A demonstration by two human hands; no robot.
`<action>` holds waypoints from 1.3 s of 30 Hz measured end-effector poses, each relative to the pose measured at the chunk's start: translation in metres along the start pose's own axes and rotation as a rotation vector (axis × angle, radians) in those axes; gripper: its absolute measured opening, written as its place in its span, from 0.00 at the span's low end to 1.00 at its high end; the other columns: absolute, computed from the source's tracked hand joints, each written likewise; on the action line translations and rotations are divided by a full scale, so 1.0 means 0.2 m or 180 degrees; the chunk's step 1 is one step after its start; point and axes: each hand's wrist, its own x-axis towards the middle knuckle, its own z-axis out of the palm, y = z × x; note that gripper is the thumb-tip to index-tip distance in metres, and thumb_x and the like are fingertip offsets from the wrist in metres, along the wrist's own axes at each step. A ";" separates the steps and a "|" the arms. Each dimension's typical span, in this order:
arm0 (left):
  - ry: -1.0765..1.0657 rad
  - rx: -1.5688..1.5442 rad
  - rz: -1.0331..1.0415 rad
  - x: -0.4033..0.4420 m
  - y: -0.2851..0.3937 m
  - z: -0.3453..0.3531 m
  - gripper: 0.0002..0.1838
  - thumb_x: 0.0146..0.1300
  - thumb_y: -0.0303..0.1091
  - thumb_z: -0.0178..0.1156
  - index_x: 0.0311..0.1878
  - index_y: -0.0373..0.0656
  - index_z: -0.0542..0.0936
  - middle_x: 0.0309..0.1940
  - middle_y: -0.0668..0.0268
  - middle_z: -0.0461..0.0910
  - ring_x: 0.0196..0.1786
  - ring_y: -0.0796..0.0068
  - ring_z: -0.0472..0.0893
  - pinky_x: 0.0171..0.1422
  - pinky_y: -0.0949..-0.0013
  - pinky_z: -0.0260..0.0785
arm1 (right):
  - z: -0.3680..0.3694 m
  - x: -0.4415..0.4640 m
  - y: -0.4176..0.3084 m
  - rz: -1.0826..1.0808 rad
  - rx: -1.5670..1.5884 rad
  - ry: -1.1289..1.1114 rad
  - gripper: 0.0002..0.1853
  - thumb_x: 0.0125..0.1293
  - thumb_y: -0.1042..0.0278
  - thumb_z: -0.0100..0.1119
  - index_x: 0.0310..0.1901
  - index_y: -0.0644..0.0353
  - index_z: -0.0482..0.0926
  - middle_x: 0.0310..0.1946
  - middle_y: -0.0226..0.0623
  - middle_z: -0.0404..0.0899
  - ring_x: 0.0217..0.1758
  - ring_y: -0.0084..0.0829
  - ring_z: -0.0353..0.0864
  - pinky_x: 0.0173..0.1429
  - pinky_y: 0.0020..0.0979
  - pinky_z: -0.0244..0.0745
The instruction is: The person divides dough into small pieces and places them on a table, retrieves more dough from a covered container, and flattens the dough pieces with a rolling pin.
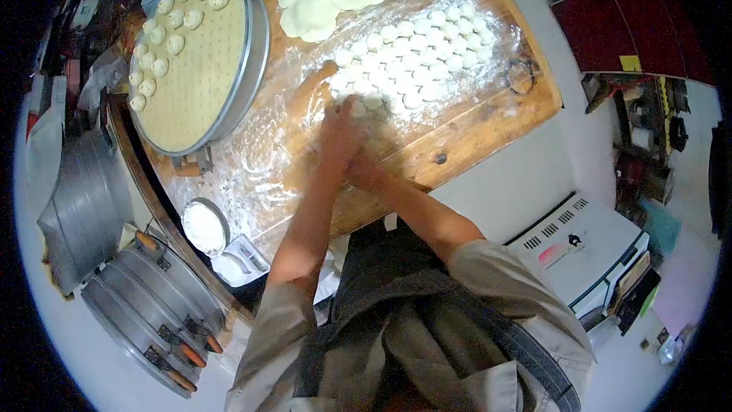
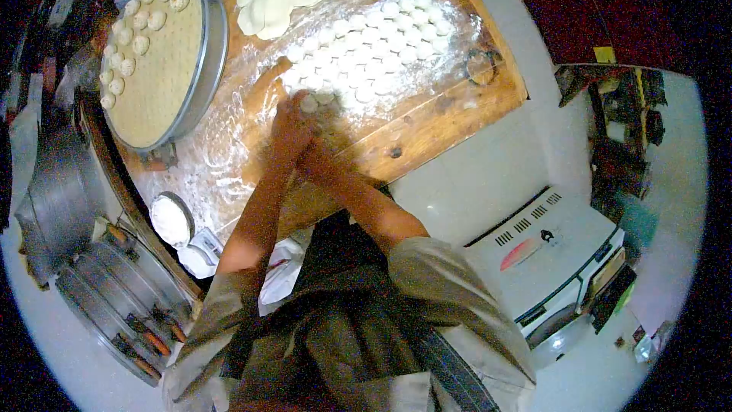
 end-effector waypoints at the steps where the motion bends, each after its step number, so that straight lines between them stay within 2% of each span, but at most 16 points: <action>1: -0.0004 0.0624 0.0114 0.03 0.06 0.02 0.32 0.59 0.39 0.67 0.67 0.47 0.71 0.53 0.44 0.76 0.56 0.40 0.77 0.60 0.49 0.73 | -0.01 -0.01 0.01 -0.0018 0.0000 -0.0021 0.18 0.68 0.64 0.51 0.56 0.61 0.76 0.58 0.49 0.74 0.63 0.50 0.71 0.65 0.52 0.65; 5: 0.0137 0.0608 0.0000 0.10 -0.03 0.17 0.30 0.59 0.43 0.68 0.63 0.46 0.72 0.49 0.44 0.76 0.52 0.35 0.76 0.55 0.47 0.74 | -0.04 -0.04 0.05 -0.0098 0.0037 -0.0088 0.20 0.70 0.63 0.50 0.59 0.62 0.75 0.62 0.49 0.72 0.67 0.51 0.69 0.68 0.52 0.63; 8: 0.1044 0.1257 0.0903 0.04 -0.29 0.28 0.25 0.60 0.44 0.68 0.57 0.44 0.75 0.45 0.46 0.77 0.49 0.40 0.78 0.51 0.46 0.74 | -0.07 -0.07 0.08 -0.0081 0.0190 -0.0121 0.21 0.71 0.61 0.50 0.61 0.62 0.74 0.65 0.50 0.71 0.69 0.51 0.67 0.71 0.51 0.62; 10: 0.0487 0.0298 -0.0501 -0.13 -0.22 0.06 0.22 0.60 0.44 0.67 0.53 0.44 0.77 0.45 0.48 0.78 0.51 0.42 0.78 0.50 0.45 0.73 | -0.10 -0.08 0.09 0.0238 0.0468 -0.0453 0.21 0.72 0.61 0.49 0.62 0.62 0.73 0.67 0.50 0.70 0.71 0.51 0.66 0.72 0.51 0.61; 12: 0.0399 0.0367 -0.0592 -0.23 -0.34 -0.04 0.23 0.58 0.46 0.68 0.52 0.43 0.78 0.47 0.50 0.78 0.51 0.44 0.78 0.51 0.46 0.73 | -0.19 -0.06 0.13 0.0641 0.0638 -0.1215 0.19 0.72 0.61 0.49 0.58 0.61 0.76 0.66 0.49 0.72 0.69 0.51 0.69 0.68 0.51 0.65; 14: 0.0299 0.0426 -0.0684 -0.27 -0.37 -0.11 0.24 0.56 0.47 0.69 0.51 0.43 0.80 0.48 0.52 0.78 0.51 0.45 0.78 0.51 0.48 0.72 | -0.15 -0.11 0.18 -0.0529 -0.0496 -0.0630 0.15 0.71 0.60 0.51 0.51 0.59 0.78 0.59 0.47 0.77 0.61 0.50 0.74 0.62 0.50 0.69; 17: 0.0190 0.0590 -0.0532 -0.29 -0.37 -0.12 0.28 0.58 0.51 0.67 0.57 0.43 0.79 0.59 0.47 0.75 0.62 0.42 0.74 0.64 0.47 0.68 | -0.15 -0.11 0.18 -0.0861 -0.0788 0.0455 0.13 0.67 0.60 0.54 0.45 0.59 0.80 0.52 0.46 0.80 0.57 0.51 0.77 0.62 0.51 0.69; 19: 0.0785 0.1692 0.0424 -0.21 -0.38 -0.01 0.35 0.62 0.55 0.62 0.67 0.43 0.74 0.70 0.45 0.66 0.73 0.40 0.64 0.77 0.44 0.54 | -0.16 -0.10 0.18 -0.0657 -0.0554 0.0176 0.12 0.66 0.61 0.55 0.45 0.58 0.80 0.51 0.46 0.80 0.56 0.51 0.77 0.61 0.51 0.69; 22: 0.0628 0.1240 0.0191 -0.09 -0.36 -0.06 0.39 0.65 0.56 0.57 0.75 0.43 0.65 0.77 0.45 0.56 0.79 0.40 0.53 0.82 0.41 0.39 | -0.16 -0.03 0.22 0.0257 0.0117 -0.0529 0.11 0.63 0.64 0.58 0.46 0.58 0.79 0.48 0.45 0.79 0.54 0.52 0.75 0.56 0.51 0.68; 24: 0.0584 0.1289 0.0217 -0.09 -0.38 -0.06 0.39 0.66 0.54 0.57 0.75 0.42 0.64 0.76 0.45 0.58 0.78 0.40 0.54 0.82 0.40 0.41 | -0.18 -0.10 0.16 0.0531 0.0383 -0.0872 0.11 0.62 0.65 0.58 0.46 0.57 0.79 0.47 0.45 0.79 0.53 0.52 0.75 0.54 0.52 0.68; 27: 0.1229 0.1384 0.0599 -0.05 -0.47 -0.03 0.34 0.66 0.48 0.57 0.71 0.39 0.68 0.71 0.44 0.64 0.74 0.40 0.62 0.79 0.39 0.48 | -0.33 -0.04 0.09 -0.0173 -0.0202 -0.0899 0.10 0.63 0.67 0.59 0.45 0.58 0.78 0.40 0.44 0.78 0.48 0.50 0.74 0.51 0.50 0.66; 29: 0.1206 0.0102 0.0227 -0.09 -0.52 0.01 0.27 0.66 0.46 0.58 0.64 0.40 0.75 0.64 0.46 0.72 0.67 0.42 0.69 0.76 0.39 0.52 | -0.40 -0.05 0.09 -0.0648 -0.0188 -0.0225 0.07 0.62 0.69 0.58 0.40 0.59 0.79 0.34 0.43 0.75 0.43 0.47 0.75 0.49 0.48 0.67; 31: 0.1629 0.0287 0.0088 -0.28 -0.52 0.13 0.21 0.65 0.42 0.59 0.56 0.40 0.78 0.58 0.48 0.76 0.60 0.42 0.73 0.73 0.41 0.57 | -0.41 -0.04 0.08 -0.0775 -0.0253 0.0114 0.06 0.62 0.70 0.57 0.39 0.58 0.79 0.33 0.43 0.75 0.41 0.45 0.76 0.46 0.47 0.68; 34: 0.0671 0.0322 -0.0666 -0.40 -0.42 0.14 0.17 0.64 0.38 0.61 0.53 0.42 0.81 0.56 0.49 0.77 0.59 0.42 0.74 0.71 0.43 0.59 | -0.34 0.13 0.07 -0.0351 -0.0415 0.0051 0.04 0.61 0.71 0.54 0.35 0.58 0.77 0.32 0.44 0.75 0.40 0.47 0.76 0.45 0.48 0.68; 37: 0.0727 -0.0083 -0.0634 -0.44 -0.47 0.20 0.14 0.64 0.37 0.62 0.51 0.45 0.82 0.54 0.50 0.78 0.57 0.44 0.75 0.67 0.44 0.63 | -0.25 0.38 0.03 -0.0408 -0.0096 0.0627 0.01 0.58 0.73 0.54 0.31 0.59 0.75 0.29 0.47 0.74 0.37 0.50 0.76 0.42 0.49 0.69; 39: 0.0324 -0.0781 -0.0534 -0.33 -0.55 0.12 0.14 0.62 0.36 0.64 0.50 0.47 0.82 0.53 0.51 0.78 0.58 0.47 0.76 0.64 0.45 0.66 | -0.22 0.47 0.00 -0.0202 -0.0233 0.0334 0.00 0.58 0.73 0.54 0.30 0.58 0.74 0.29 0.47 0.75 0.38 0.49 0.76 0.42 0.49 0.69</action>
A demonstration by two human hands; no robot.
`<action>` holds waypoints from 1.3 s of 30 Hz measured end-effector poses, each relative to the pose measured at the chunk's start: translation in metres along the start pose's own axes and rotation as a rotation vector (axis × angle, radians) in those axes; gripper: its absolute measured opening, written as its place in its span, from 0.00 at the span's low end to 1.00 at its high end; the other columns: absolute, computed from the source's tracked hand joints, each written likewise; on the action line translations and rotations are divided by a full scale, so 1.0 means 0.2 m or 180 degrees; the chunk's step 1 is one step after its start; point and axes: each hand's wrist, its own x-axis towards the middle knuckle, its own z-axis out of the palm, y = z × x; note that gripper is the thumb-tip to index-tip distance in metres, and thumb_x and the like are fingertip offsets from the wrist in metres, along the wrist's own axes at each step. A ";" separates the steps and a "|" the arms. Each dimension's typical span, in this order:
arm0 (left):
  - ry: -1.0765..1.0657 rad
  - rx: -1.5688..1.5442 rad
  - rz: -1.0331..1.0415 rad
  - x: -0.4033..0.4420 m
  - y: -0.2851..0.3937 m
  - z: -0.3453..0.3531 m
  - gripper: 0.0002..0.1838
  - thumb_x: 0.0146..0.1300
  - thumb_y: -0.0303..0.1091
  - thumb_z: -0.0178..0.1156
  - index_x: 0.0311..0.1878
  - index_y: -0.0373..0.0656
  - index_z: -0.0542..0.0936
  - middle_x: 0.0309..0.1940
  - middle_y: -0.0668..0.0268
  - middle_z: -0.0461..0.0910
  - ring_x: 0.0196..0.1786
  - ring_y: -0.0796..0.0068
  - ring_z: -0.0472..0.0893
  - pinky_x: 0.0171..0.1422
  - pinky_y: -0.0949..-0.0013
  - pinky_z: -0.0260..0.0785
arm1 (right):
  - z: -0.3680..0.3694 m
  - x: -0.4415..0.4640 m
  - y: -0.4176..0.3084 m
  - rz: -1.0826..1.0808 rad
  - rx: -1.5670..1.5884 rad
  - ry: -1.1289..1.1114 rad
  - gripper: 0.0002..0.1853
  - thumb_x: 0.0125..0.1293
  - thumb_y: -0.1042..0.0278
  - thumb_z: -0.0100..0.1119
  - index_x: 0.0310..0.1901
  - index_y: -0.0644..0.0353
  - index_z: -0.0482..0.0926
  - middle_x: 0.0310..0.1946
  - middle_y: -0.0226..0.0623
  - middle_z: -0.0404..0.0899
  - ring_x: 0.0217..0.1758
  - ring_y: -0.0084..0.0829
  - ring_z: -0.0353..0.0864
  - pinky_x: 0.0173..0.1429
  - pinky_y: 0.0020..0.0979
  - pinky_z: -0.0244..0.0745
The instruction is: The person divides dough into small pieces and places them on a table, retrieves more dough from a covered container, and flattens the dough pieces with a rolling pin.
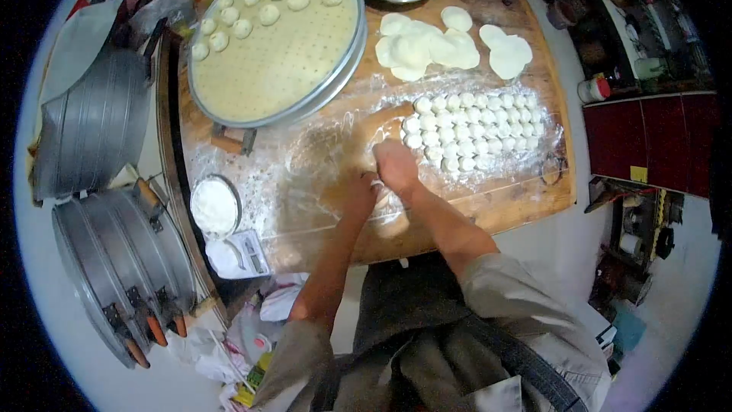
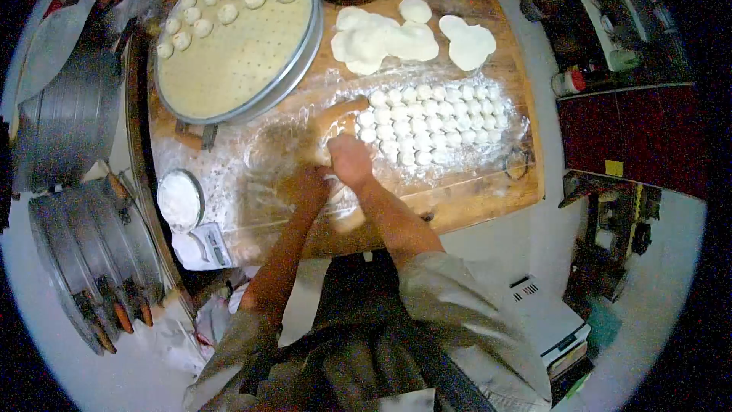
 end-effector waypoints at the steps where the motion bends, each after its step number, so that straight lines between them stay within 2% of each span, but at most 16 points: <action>1: -0.0145 0.0486 0.0167 0.01 0.01 -0.03 0.18 0.59 0.34 0.67 0.53 0.46 0.80 0.53 0.51 0.78 0.58 0.47 0.76 0.62 0.45 0.67 | -0.01 0.00 0.01 0.0020 -0.0033 0.0034 0.00 0.58 0.73 0.54 0.30 0.58 0.74 0.29 0.47 0.75 0.38 0.49 0.76 0.42 0.49 0.69; 4: -0.0356 0.1027 0.0248 -0.04 0.06 -0.12 0.20 0.59 0.36 0.67 0.54 0.44 0.79 0.52 0.50 0.78 0.58 0.46 0.76 0.64 0.44 0.66 | -0.10 -0.16 0.00 -0.0295 0.0098 0.0120 0.02 0.59 0.73 0.55 0.33 0.58 0.77 0.30 0.46 0.75 0.39 0.47 0.77 0.42 0.48 0.70; 6: -0.0334 0.0183 -0.0125 -0.06 -0.20 0.06 0.21 0.58 0.37 0.67 0.54 0.43 0.78 0.50 0.49 0.79 0.56 0.46 0.77 0.62 0.44 0.67 | -0.18 -0.34 0.03 -0.0306 -0.0239 -0.1151 0.06 0.59 0.72 0.56 0.38 0.58 0.78 0.33 0.44 0.75 0.40 0.46 0.77 0.42 0.46 0.70; 8: -0.0386 -0.0676 -0.0667 -0.15 -0.29 0.11 0.21 0.58 0.39 0.66 0.54 0.41 0.78 0.48 0.49 0.80 0.54 0.45 0.78 0.61 0.44 0.68 | -0.10 -0.38 0.02 -0.0306 -0.0367 -0.0298 0.10 0.58 0.72 0.60 0.42 0.57 0.79 0.37 0.43 0.77 0.43 0.45 0.77 0.43 0.45 0.70; 10: 0.0700 0.0597 0.1157 -0.13 -0.15 -0.09 0.19 0.58 0.40 0.63 0.49 0.40 0.78 0.44 0.49 0.82 0.48 0.45 0.81 0.55 0.46 0.72 | -0.02 -0.24 -0.02 -0.0165 -0.0294 0.0129 0.11 0.57 0.73 0.60 0.43 0.58 0.80 0.37 0.44 0.77 0.43 0.45 0.77 0.44 0.46 0.70; 12: -0.0125 0.1028 0.0643 -0.07 -0.04 -0.17 0.14 0.56 0.38 0.62 0.42 0.40 0.81 0.39 0.50 0.83 0.43 0.45 0.82 0.50 0.49 0.74 | 0.01 -0.11 -0.08 0.0438 -0.0204 -0.0130 0.07 0.57 0.75 0.58 0.38 0.60 0.77 0.33 0.46 0.74 0.39 0.49 0.76 0.44 0.46 0.71; 16: -0.0439 0.0654 0.0474 0.05 -0.08 -0.18 0.08 0.53 0.34 0.63 0.32 0.40 0.82 0.34 0.54 0.84 0.38 0.49 0.82 0.46 0.52 0.74 | 0.00 -0.18 -0.06 -0.0166 0.0063 0.0041 0.06 0.60 0.69 0.56 0.37 0.57 0.77 0.33 0.47 0.75 0.40 0.49 0.78 0.42 0.50 0.71; 17: -0.0597 0.0272 0.0237 0.06 -0.09 -0.21 0.06 0.49 0.31 0.65 0.30 0.40 0.83 0.32 0.55 0.84 0.38 0.51 0.81 0.45 0.53 0.74 | -0.05 -0.31 -0.06 -0.0032 -0.0075 -0.0466 0.06 0.60 0.68 0.56 0.37 0.57 0.78 0.33 0.45 0.75 0.41 0.48 0.78 0.44 0.49 0.71; 20: 0.0483 -0.0773 0.0113 -0.08 -0.26 -0.12 0.05 0.53 0.26 0.59 0.31 0.40 0.82 0.33 0.55 0.84 0.34 0.51 0.82 0.41 0.53 0.74 | -0.05 -0.45 -0.04 -0.0237 -0.0264 -0.0167 0.06 0.60 0.67 0.57 0.37 0.57 0.78 0.34 0.43 0.75 0.43 0.46 0.78 0.45 0.48 0.71; 22: 0.0333 -0.0521 0.0295 -0.10 -0.19 -0.08 0.09 0.50 0.21 0.58 0.34 0.40 0.85 0.34 0.55 0.84 0.36 0.49 0.83 0.45 0.53 0.75 | -0.01 -0.27 -0.11 0.0082 -0.0329 0.0353 0.06 0.60 0.72 0.57 0.40 0.57 0.78 0.35 0.42 0.74 0.41 0.44 0.78 0.41 0.44 0.69; 24: 0.0716 -0.0066 0.0445 -0.05 -0.02 -0.13 0.11 0.49 0.22 0.62 0.38 0.41 0.87 0.35 0.54 0.84 0.38 0.48 0.83 0.47 0.54 0.75 | 0.02 -0.10 -0.15 0.0802 -0.0094 0.0073 0.06 0.60 0.72 0.57 0.39 0.58 0.77 0.35 0.44 0.74 0.39 0.47 0.77 0.40 0.48 0.70; 25: 0.0289 0.0034 0.0406 0.01 0.06 -0.22 0.10 0.58 0.30 0.66 0.43 0.39 0.87 0.39 0.54 0.87 0.43 0.52 0.85 0.53 0.58 0.76 | 0.05 -0.07 -0.16 0.0821 -0.0095 0.0068 0.06 0.60 0.72 0.57 0.39 0.58 0.77 0.35 0.44 0.74 0.39 0.47 0.77 0.40 0.48 0.70; 30: 0.0135 -0.0627 -0.0070 0.06 -0.14 -0.20 0.09 0.55 0.26 0.65 0.41 0.39 0.87 0.37 0.52 0.86 0.40 0.49 0.84 0.49 0.57 0.76 | 0.01 -0.30 -0.11 0.0182 -0.0210 -0.0109 0.05 0.58 0.73 0.57 0.36 0.58 0.75 0.33 0.46 0.74 0.36 0.50 0.77 0.38 0.50 0.70; 32: -0.0017 -0.1861 -0.0841 -0.03 -0.45 -0.06 0.10 0.56 0.27 0.65 0.42 0.41 0.87 0.38 0.53 0.86 0.40 0.51 0.85 0.49 0.58 0.76 | -0.04 -0.37 -0.13 0.0096 -0.0179 -0.0030 0.04 0.58 0.74 0.57 0.36 0.58 0.75 0.32 0.46 0.74 0.36 0.51 0.77 0.38 0.50 0.70; 36: 0.0420 -0.0687 0.0583 -0.06 -0.09 -0.25 0.10 0.57 0.30 0.65 0.42 0.43 0.88 0.41 0.54 0.86 0.40 0.52 0.85 0.48 0.57 0.77 | 0.05 -0.17 -0.16 0.0583 -0.0365 0.0044 0.04 0.58 0.74 0.57 0.35 0.58 0.75 0.32 0.45 0.75 0.37 0.51 0.77 0.38 0.50 0.70; 39: -0.0066 -0.0262 0.0327 0.10 -0.01 -0.29 0.11 0.57 0.34 0.67 0.43 0.45 0.88 0.42 0.57 0.86 0.42 0.52 0.85 0.48 0.58 0.76 | 0.08 0.02 -0.15 0.0649 -0.0329 0.0326 0.04 0.58 0.73 0.57 0.36 0.59 0.76 0.34 0.46 0.75 0.39 0.51 0.78 0.39 0.48 0.73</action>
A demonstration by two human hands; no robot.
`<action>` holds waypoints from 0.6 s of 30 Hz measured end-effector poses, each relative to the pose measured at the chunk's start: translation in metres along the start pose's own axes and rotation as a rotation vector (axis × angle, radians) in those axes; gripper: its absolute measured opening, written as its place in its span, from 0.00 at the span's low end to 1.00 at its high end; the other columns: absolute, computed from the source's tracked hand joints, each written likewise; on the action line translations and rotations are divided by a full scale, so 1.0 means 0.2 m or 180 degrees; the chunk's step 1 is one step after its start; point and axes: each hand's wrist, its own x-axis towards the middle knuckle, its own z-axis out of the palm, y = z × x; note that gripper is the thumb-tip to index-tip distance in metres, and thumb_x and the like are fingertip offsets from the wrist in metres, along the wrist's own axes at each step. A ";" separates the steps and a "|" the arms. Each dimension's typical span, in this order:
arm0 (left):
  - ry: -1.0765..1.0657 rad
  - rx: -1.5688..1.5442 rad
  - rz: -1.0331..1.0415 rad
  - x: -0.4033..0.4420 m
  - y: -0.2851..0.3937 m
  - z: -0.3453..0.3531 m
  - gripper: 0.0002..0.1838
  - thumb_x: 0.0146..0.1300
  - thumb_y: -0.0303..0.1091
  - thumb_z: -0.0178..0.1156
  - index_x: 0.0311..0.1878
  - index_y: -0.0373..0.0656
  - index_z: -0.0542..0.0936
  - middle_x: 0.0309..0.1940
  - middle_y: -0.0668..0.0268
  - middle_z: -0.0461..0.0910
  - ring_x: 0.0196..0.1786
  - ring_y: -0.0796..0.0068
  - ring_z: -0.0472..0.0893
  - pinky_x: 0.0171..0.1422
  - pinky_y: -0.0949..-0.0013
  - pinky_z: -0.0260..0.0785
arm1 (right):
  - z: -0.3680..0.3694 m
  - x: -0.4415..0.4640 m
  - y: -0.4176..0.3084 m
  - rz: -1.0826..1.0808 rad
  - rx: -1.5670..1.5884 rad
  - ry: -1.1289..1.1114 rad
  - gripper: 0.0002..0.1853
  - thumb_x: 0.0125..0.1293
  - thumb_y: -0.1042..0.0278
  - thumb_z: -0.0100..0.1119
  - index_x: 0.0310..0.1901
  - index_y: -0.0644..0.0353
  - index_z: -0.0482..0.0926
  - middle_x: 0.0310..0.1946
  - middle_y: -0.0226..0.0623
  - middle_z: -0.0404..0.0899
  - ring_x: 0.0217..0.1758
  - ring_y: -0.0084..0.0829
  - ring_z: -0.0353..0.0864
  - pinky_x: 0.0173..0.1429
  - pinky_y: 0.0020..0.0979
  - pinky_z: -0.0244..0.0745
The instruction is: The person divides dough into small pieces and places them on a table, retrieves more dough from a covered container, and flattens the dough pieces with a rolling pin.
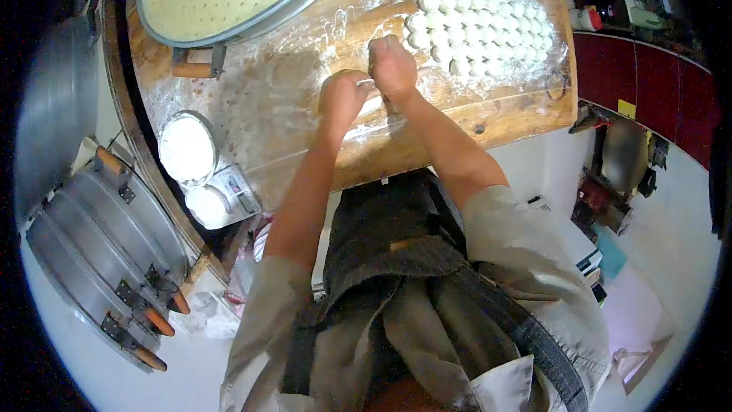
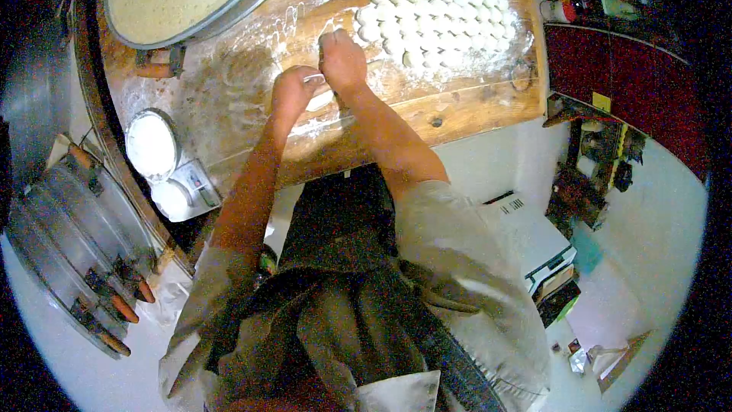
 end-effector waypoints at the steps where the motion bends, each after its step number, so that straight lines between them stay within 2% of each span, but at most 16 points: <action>1: -0.0219 0.0077 -0.0121 0.01 -0.01 0.00 0.11 0.57 0.36 0.68 0.43 0.45 0.88 0.42 0.57 0.86 0.43 0.52 0.85 0.49 0.59 0.76 | -0.01 -0.05 0.01 -0.0004 -0.0019 -0.0005 0.04 0.58 0.73 0.57 0.36 0.59 0.76 0.34 0.46 0.75 0.39 0.51 0.78 0.39 0.48 0.73; 2: -0.0103 -0.0339 -0.0444 -0.01 -0.03 -0.02 0.11 0.59 0.33 0.66 0.43 0.42 0.87 0.42 0.55 0.86 0.45 0.52 0.85 0.49 0.59 0.75 | -0.03 -0.14 0.01 0.0019 -0.0069 -0.0104 0.03 0.58 0.73 0.57 0.35 0.58 0.77 0.34 0.46 0.75 0.40 0.50 0.78 0.40 0.48 0.73; 3: -0.0089 -0.0336 -0.0434 -0.06 -0.13 -0.01 0.11 0.59 0.33 0.66 0.43 0.42 0.87 0.42 0.55 0.86 0.45 0.52 0.85 0.49 0.59 0.75 | -0.06 -0.21 0.01 0.0013 -0.0116 -0.0180 0.03 0.59 0.73 0.57 0.35 0.57 0.78 0.34 0.46 0.75 0.40 0.49 0.79 0.40 0.47 0.73; 4: 0.0213 -0.0735 -0.0624 -0.11 -0.25 0.01 0.10 0.59 0.31 0.65 0.43 0.41 0.87 0.42 0.54 0.86 0.45 0.52 0.84 0.50 0.59 0.75 | -0.12 -0.29 0.05 0.0024 -0.0333 -0.1062 0.02 0.55 0.71 0.59 0.31 0.56 0.79 0.30 0.45 0.76 0.39 0.49 0.79 0.41 0.52 0.71; 5: 0.0501 -0.1147 -0.0827 -0.15 -0.31 0.03 0.10 0.59 0.30 0.63 0.44 0.40 0.86 0.41 0.52 0.85 0.46 0.52 0.84 0.51 0.59 0.75 | -0.12 -0.29 0.05 -0.0006 -0.0347 -0.1043 0.02 0.55 0.71 0.59 0.31 0.56 0.79 0.30 0.45 0.76 0.39 0.49 0.79 0.41 0.52 0.71; 7: 0.0505 -0.1279 -0.0795 -0.23 -0.18 -0.04 0.11 0.59 0.28 0.63 0.45 0.39 0.86 0.41 0.52 0.85 0.47 0.52 0.84 0.53 0.59 0.74 | -0.11 -0.35 0.06 -0.0377 -0.0087 -0.0168 0.03 0.55 0.71 0.59 0.32 0.56 0.79 0.30 0.45 0.77 0.40 0.48 0.79 0.41 0.50 0.72; 8: 0.0488 -0.1378 -0.0748 -0.27 -0.14 -0.07 0.12 0.58 0.26 0.62 0.46 0.38 0.85 0.40 0.51 0.85 0.47 0.52 0.84 0.54 0.59 0.74 | -0.08 -0.27 0.05 -0.0300 -0.0001 -0.0310 0.03 0.56 0.72 0.58 0.33 0.56 0.79 0.32 0.45 0.77 0.40 0.48 0.79 0.41 0.49 0.71; 9: 0.0564 -0.0870 -0.0319 -0.25 -0.20 -0.02 0.13 0.57 0.27 0.63 0.47 0.39 0.85 0.40 0.52 0.85 0.49 0.52 0.84 0.55 0.60 0.74 | -0.10 -0.17 0.00 0.0009 -0.0165 -0.0551 0.04 0.57 0.72 0.57 0.34 0.55 0.78 0.33 0.44 0.77 0.38 0.47 0.78 0.41 0.47 0.71; 11: 0.0441 -0.0146 -0.0011 -0.15 -0.06 -0.07 0.12 0.58 0.29 0.64 0.45 0.39 0.85 0.40 0.52 0.85 0.47 0.53 0.84 0.54 0.60 0.74 | 0.04 -0.02 0.02 0.0098 -0.0185 0.0039 0.02 0.56 0.73 0.59 0.32 0.56 0.77 0.31 0.44 0.75 0.37 0.49 0.76 0.38 0.45 0.68; 12: 0.0452 -0.0145 0.0003 -0.12 -0.06 -0.07 0.12 0.58 0.29 0.64 0.45 0.39 0.85 0.40 0.52 0.85 0.47 0.53 0.84 0.54 0.60 0.74 | 0.02 -0.02 0.02 0.0089 -0.0186 0.0054 0.02 0.56 0.73 0.59 0.32 0.56 0.77 0.31 0.44 0.75 0.37 0.49 0.76 0.38 0.45 0.68; 14: 0.0028 -0.0083 -0.0472 -0.07 -0.07 -0.11 0.10 0.60 0.32 0.64 0.43 0.39 0.85 0.40 0.52 0.85 0.45 0.52 0.85 0.53 0.58 0.75 | -0.04 -0.07 0.00 -0.0180 -0.0060 -0.0156 0.03 0.56 0.74 0.59 0.33 0.56 0.77 0.33 0.44 0.76 0.38 0.49 0.77 0.38 0.47 0.70; 15: 0.0039 -0.0080 -0.0461 -0.10 -0.12 -0.13 0.10 0.60 0.32 0.64 0.43 0.39 0.85 0.40 0.52 0.85 0.45 0.52 0.85 0.53 0.58 0.75 | -0.08 -0.19 0.01 -0.0188 -0.0060 -0.0142 0.03 0.56 0.74 0.59 0.33 0.56 0.77 0.33 0.44 0.76 0.38 0.49 0.77 0.38 0.47 0.70; 17: 0.0495 -0.0683 -0.1219 -0.16 -0.24 -0.13 0.11 0.61 0.33 0.65 0.45 0.39 0.84 0.41 0.53 0.86 0.44 0.51 0.85 0.52 0.56 0.75 | -0.11 -0.41 0.10 -0.0612 0.0080 -0.0194 0.02 0.57 0.74 0.58 0.32 0.57 0.76 0.34 0.43 0.77 0.38 0.49 0.78 0.37 0.47 0.70; 18: 0.0497 -0.0673 -0.1204 -0.19 -0.23 -0.11 0.11 0.61 0.33 0.65 0.45 0.39 0.84 0.41 0.53 0.86 0.44 0.51 0.85 0.52 0.56 0.75 | -0.11 -0.38 0.11 -0.0610 0.0084 -0.0176 0.02 0.57 0.74 0.58 0.32 0.57 0.76 0.34 0.43 0.77 0.38 0.49 0.78 0.37 0.47 0.70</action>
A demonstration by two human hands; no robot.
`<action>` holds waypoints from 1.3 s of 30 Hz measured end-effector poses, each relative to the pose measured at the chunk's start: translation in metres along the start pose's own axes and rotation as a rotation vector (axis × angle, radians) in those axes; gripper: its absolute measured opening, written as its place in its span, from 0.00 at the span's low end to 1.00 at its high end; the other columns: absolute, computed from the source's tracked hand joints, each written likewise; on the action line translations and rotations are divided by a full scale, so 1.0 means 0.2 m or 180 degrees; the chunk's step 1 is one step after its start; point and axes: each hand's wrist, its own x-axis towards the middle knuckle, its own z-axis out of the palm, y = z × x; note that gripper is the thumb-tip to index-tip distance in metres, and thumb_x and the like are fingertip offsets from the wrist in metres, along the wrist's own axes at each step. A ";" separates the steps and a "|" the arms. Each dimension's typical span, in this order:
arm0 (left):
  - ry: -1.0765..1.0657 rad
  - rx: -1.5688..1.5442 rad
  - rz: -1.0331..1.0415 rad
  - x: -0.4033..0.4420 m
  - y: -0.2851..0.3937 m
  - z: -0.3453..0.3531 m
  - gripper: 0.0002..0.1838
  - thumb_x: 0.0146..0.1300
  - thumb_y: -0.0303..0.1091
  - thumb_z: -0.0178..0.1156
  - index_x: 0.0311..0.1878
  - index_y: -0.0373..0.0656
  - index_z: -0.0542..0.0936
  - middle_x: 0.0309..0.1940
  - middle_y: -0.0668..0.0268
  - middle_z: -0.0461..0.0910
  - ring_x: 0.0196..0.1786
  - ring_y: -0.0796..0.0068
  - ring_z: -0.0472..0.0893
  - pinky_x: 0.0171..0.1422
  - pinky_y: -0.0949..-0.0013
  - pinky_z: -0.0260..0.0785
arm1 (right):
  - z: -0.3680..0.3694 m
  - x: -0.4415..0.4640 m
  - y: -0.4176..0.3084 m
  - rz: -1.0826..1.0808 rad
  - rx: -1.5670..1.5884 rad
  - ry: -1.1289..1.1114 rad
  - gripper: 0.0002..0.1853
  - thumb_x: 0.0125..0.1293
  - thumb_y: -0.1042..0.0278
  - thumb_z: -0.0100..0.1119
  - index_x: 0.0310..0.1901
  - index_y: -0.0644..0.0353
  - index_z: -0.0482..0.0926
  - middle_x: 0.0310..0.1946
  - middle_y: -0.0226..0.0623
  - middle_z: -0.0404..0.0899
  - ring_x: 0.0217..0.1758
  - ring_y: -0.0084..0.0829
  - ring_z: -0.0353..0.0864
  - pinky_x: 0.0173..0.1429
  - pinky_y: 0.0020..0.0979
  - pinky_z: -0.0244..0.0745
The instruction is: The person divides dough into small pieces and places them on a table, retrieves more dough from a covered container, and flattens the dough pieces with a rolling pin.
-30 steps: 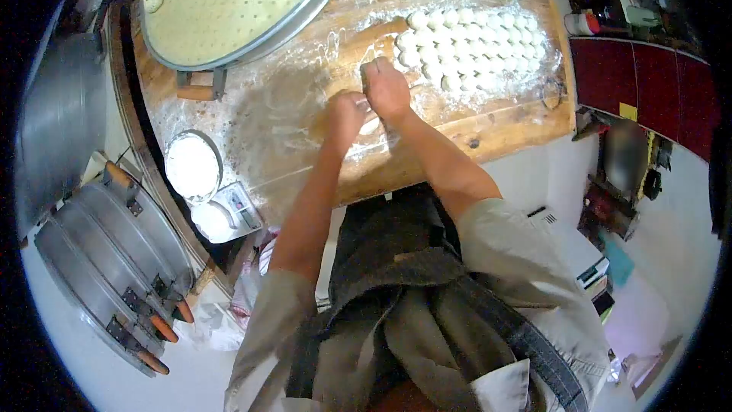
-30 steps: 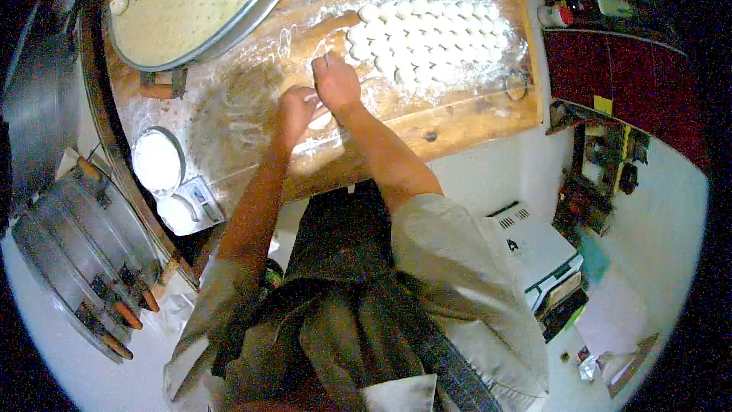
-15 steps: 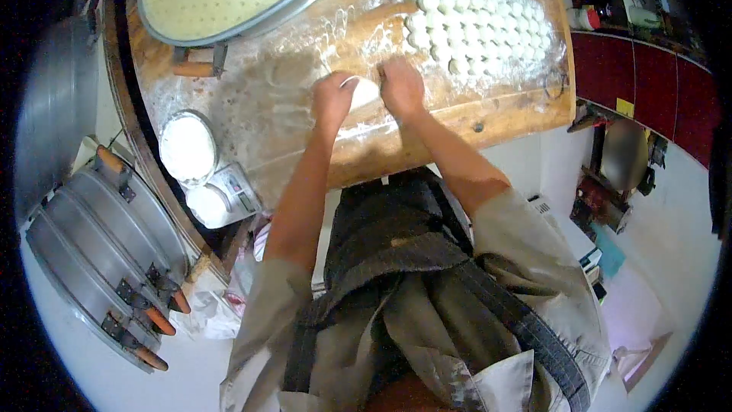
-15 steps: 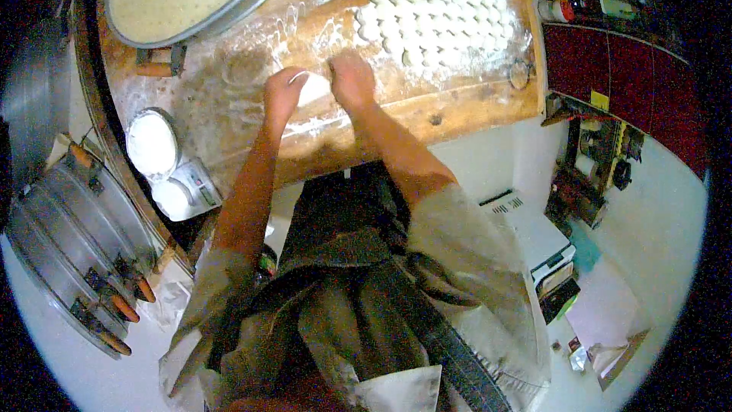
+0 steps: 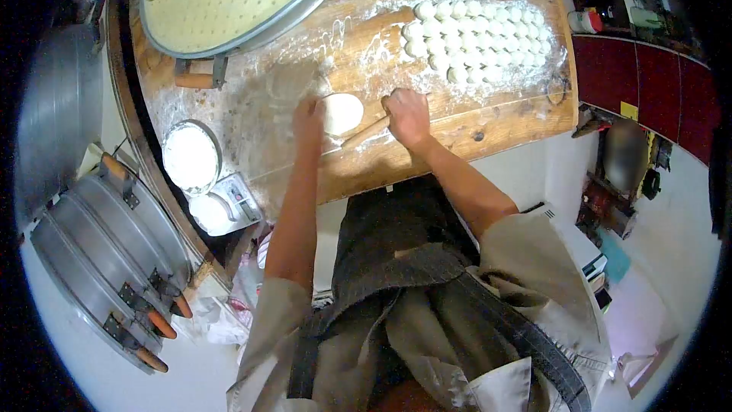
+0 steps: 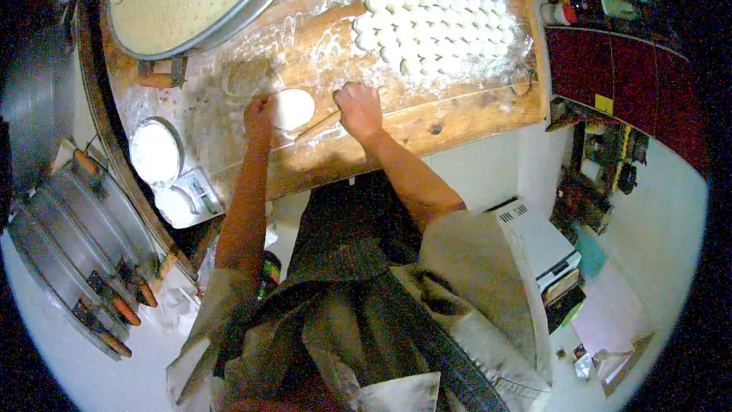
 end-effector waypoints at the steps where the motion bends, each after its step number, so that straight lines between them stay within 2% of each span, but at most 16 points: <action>1: -0.0091 -0.0167 -0.0070 -0.05 -0.01 0.00 0.12 0.62 0.33 0.65 0.46 0.39 0.84 0.41 0.53 0.86 0.44 0.51 0.85 0.52 0.55 0.75 | 0.02 0.06 0.00 0.0069 0.0054 0.0194 0.02 0.57 0.75 0.57 0.31 0.57 0.76 0.34 0.44 0.76 0.37 0.49 0.78 0.38 0.48 0.70; 3: -0.0199 -0.0261 -0.0119 -0.06 0.01 -0.01 0.13 0.62 0.34 0.64 0.48 0.39 0.83 0.41 0.53 0.86 0.45 0.50 0.85 0.52 0.54 0.75 | 0.07 0.20 -0.04 0.0190 0.0147 0.0432 0.02 0.57 0.76 0.56 0.31 0.57 0.76 0.33 0.44 0.76 0.37 0.49 0.78 0.38 0.49 0.70; 5: -0.0113 0.0791 0.1018 -0.07 0.13 0.01 0.18 0.61 0.35 0.64 0.53 0.40 0.82 0.47 0.53 0.85 0.51 0.50 0.83 0.58 0.55 0.74 | 0.09 0.33 -0.05 0.0923 0.0196 0.0190 0.03 0.56 0.73 0.56 0.33 0.56 0.78 0.31 0.45 0.77 0.41 0.49 0.80 0.44 0.51 0.73; 7: -0.0433 0.0890 0.1235 0.09 0.15 0.02 0.22 0.59 0.36 0.65 0.57 0.41 0.82 0.54 0.51 0.83 0.57 0.49 0.81 0.63 0.56 0.71 | 0.12 0.21 -0.02 0.0755 0.0098 -0.0167 0.08 0.60 0.71 0.54 0.39 0.55 0.81 0.33 0.45 0.79 0.41 0.51 0.80 0.45 0.54 0.74; 10: -0.2063 0.1933 0.1153 0.20 0.58 0.07 0.24 0.60 0.34 0.63 0.60 0.39 0.80 0.55 0.56 0.83 0.55 0.58 0.83 0.61 0.63 0.74 | 0.07 -0.10 0.03 0.0164 0.0169 -0.0104 0.07 0.61 0.70 0.53 0.40 0.57 0.78 0.36 0.46 0.78 0.40 0.50 0.77 0.43 0.52 0.70; 11: -0.2069 0.1931 0.1222 0.21 0.71 0.14 0.24 0.60 0.34 0.63 0.60 0.39 0.80 0.55 0.56 0.83 0.55 0.58 0.83 0.61 0.63 0.74 | 0.03 -0.14 0.02 0.0294 0.0226 0.0003 0.05 0.59 0.70 0.56 0.36 0.57 0.79 0.34 0.43 0.77 0.41 0.48 0.77 0.43 0.50 0.70; 13: -0.1702 -0.0678 -0.0242 0.24 0.95 0.33 0.24 0.64 0.33 0.63 0.63 0.36 0.77 0.51 0.60 0.83 0.50 0.67 0.84 0.55 0.69 0.77 | 0.03 -0.14 0.00 0.0414 0.0250 0.0181 0.03 0.57 0.69 0.60 0.32 0.57 0.80 0.32 0.41 0.77 0.41 0.46 0.77 0.44 0.48 0.70; 14: -0.1750 -0.2519 0.0115 0.20 1.03 0.46 0.26 0.66 0.33 0.63 0.65 0.33 0.72 0.48 0.61 0.81 0.46 0.72 0.84 0.51 0.71 0.77 | 0.06 -0.14 -0.01 0.0941 0.0608 -0.0021 0.04 0.59 0.68 0.59 0.32 0.58 0.80 0.33 0.40 0.78 0.42 0.45 0.78 0.45 0.47 0.70; 15: -0.1593 -0.2830 0.0001 0.31 0.94 0.61 0.27 0.67 0.33 0.64 0.67 0.37 0.70 0.46 0.61 0.81 0.45 0.70 0.83 0.50 0.68 0.78 | 0.09 -0.13 0.01 0.1464 0.0975 -0.0223 0.05 0.60 0.68 0.58 0.32 0.58 0.80 0.34 0.40 0.79 0.43 0.45 0.79 0.47 0.47 0.70; 18: -0.1114 -0.1715 0.0511 0.25 0.90 0.70 0.27 0.65 0.35 0.66 0.64 0.39 0.71 0.49 0.54 0.80 0.44 0.62 0.84 0.50 0.64 0.78 | 0.14 -0.19 0.03 0.0730 0.0695 -0.0060 0.07 0.62 0.66 0.56 0.36 0.59 0.80 0.41 0.42 0.80 0.49 0.45 0.79 0.52 0.48 0.70; 20: -0.0356 0.1125 0.1732 0.22 0.79 0.65 0.28 0.61 0.37 0.68 0.64 0.45 0.72 0.52 0.46 0.77 0.44 0.51 0.83 0.50 0.58 0.78 | 0.04 -0.19 0.01 0.0399 0.0358 -0.0009 0.10 0.63 0.66 0.55 0.42 0.60 0.80 0.49 0.45 0.79 0.56 0.46 0.77 0.57 0.50 0.69; 24: -0.0363 0.1664 0.1792 0.14 0.74 0.67 0.30 0.58 0.38 0.69 0.64 0.49 0.73 0.54 0.42 0.74 0.45 0.45 0.82 0.51 0.53 0.76 | 0.07 -0.19 0.03 0.0136 0.0100 0.0094 0.20 0.64 0.67 0.53 0.57 0.60 0.77 0.62 0.48 0.72 0.68 0.51 0.69 0.64 0.55 0.65; 28: -0.0469 0.2212 0.1817 0.20 0.84 0.74 0.28 0.60 0.40 0.68 0.64 0.51 0.73 0.51 0.44 0.75 0.49 0.43 0.80 0.53 0.49 0.75 | 0.10 -0.20 0.06 0.0085 0.0235 0.0168 0.21 0.65 0.66 0.52 0.59 0.60 0.77 0.61 0.48 0.73 0.68 0.51 0.70 0.64 0.54 0.65; 34: -0.0334 0.2227 0.1403 0.11 0.53 0.50 0.22 0.60 0.43 0.66 0.56 0.46 0.76 0.50 0.49 0.76 0.54 0.43 0.78 0.58 0.49 0.73 | -0.12 -0.10 0.00 0.0615 0.0890 -0.0804 0.20 0.66 0.66 0.52 0.57 0.62 0.78 0.62 0.49 0.72 0.67 0.51 0.70 0.66 0.51 0.66; 36: -0.0419 0.2201 0.1264 0.03 0.52 0.37 0.22 0.60 0.43 0.66 0.55 0.45 0.76 0.49 0.51 0.77 0.53 0.41 0.78 0.58 0.49 0.73 | -0.02 -0.13 0.04 0.0047 0.0510 0.0013 0.20 0.68 0.64 0.50 0.59 0.63 0.77 0.63 0.51 0.71 0.66 0.55 0.70 0.68 0.52 0.65; 39: -0.0588 0.2468 0.1146 -0.01 0.60 0.34 0.30 0.60 0.46 0.66 0.63 0.43 0.75 0.59 0.44 0.73 0.64 0.45 0.73 0.69 0.49 0.66 | 0.42 -0.29 0.15 0.0399 0.0849 0.0199 0.21 0.69 0.63 0.50 0.60 0.63 0.76 0.64 0.51 0.72 0.65 0.54 0.71 0.69 0.52 0.64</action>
